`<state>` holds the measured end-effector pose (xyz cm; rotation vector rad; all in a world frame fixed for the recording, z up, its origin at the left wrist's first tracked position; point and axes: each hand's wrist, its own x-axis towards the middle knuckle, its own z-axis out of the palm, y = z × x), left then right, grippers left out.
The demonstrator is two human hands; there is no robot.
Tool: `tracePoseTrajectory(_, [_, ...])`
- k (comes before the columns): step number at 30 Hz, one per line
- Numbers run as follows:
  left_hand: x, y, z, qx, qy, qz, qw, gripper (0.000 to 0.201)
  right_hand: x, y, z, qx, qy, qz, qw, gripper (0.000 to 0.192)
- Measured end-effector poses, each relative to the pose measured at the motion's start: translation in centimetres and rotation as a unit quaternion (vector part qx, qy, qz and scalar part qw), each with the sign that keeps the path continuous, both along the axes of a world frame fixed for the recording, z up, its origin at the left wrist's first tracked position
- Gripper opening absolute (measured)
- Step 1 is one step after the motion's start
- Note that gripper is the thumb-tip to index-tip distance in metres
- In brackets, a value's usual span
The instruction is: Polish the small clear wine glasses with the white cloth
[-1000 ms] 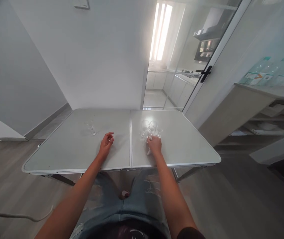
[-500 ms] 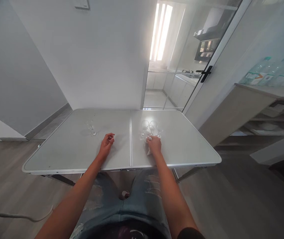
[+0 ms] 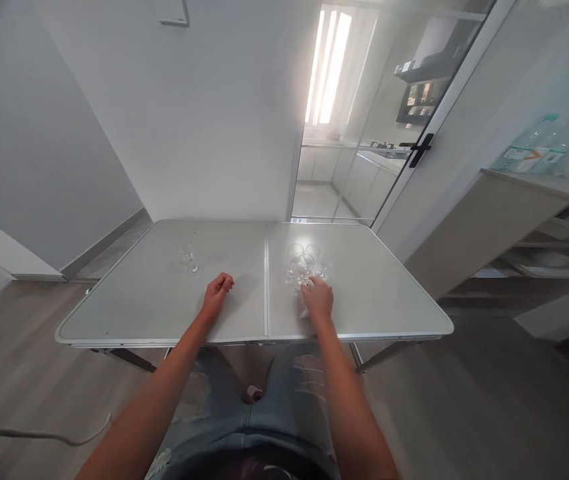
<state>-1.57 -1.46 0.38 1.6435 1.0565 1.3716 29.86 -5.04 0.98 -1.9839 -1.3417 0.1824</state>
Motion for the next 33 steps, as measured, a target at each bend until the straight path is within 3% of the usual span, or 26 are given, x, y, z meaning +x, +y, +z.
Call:
tracePoseTrajectory(4, [-0.1, -0.2, 0.3, 0.000, 0.010, -0.023, 1.000, 0.051, -1.5, -3.6, 0.3, 0.142, 0.082, -0.015, 0.986, 0.042])
tracePoseTrajectory(6, [-0.1, -0.2, 0.3, -0.003, -0.007, -0.016, 1.000, 0.049, -2.7, -5.2, 0.7, 0.147, 0.219, -0.012, 0.965, 0.044])
tracePoseTrajectory(7, [-0.2, -0.1, 0.3, -0.008, -0.018, -0.008, 1.000, 0.048, -3.3, -5.9, 0.9, 0.122, 0.318, 0.003, 0.940, 0.046])
tracePoseTrajectory(9, [-0.2, 0.0, 0.2, -0.020, -0.043, 0.010, 0.999, 0.047, -4.4, -7.1, 1.6, 0.057, 0.506, 0.055, 0.859, 0.050])
tracePoseTrajectory(11, [-0.3, 0.0, 0.1, -0.026, -0.066, 0.030, 0.997, 0.046, -5.1, -8.3, 2.2, 0.007, 0.607, 0.112, 0.786, 0.054])
tracePoseTrajectory(15, [-0.9, 0.2, 0.0, -0.011, -0.095, 0.095, 0.991, 0.042, -5.4, -10.4, 3.2, -0.058, 0.640, 0.180, 0.745, 0.056])
tracePoseTrajectory(19, [-3.0, 1.0, 0.5, 0.043, -0.031, 0.193, 0.980, 0.030, -5.4, -11.7, 3.4, -0.113, 0.683, 0.199, 0.694, 0.058])
tracePoseTrajectory(22, [-5.5, 2.5, 0.8, 0.079, -0.025, 0.355, 0.931, 0.027, -5.6, -12.3, 3.2, -0.107, 0.710, 0.200, 0.667, 0.056])
tracePoseTrajectory(24, [-7.1, 3.7, 0.6, 0.082, -0.023, 0.407, 0.910, 0.032, -5.7, -12.4, 2.8, -0.103, 0.723, 0.211, 0.649, 0.054])
tracePoseTrajectory(29, [-9.4, 6.4, -0.7, 0.052, 0.019, 0.337, 0.940, 0.050, -6.0, -12.0, 1.9, -0.082, 0.757, 0.199, 0.616, 0.051])
tracePoseTrajectory(33, [-9.3, 7.6, -1.5, 0.025, -0.007, 0.300, 0.954, 0.054, -6.5, -11.8, 2.4, -0.074, 0.754, 0.196, 0.623, 0.048])
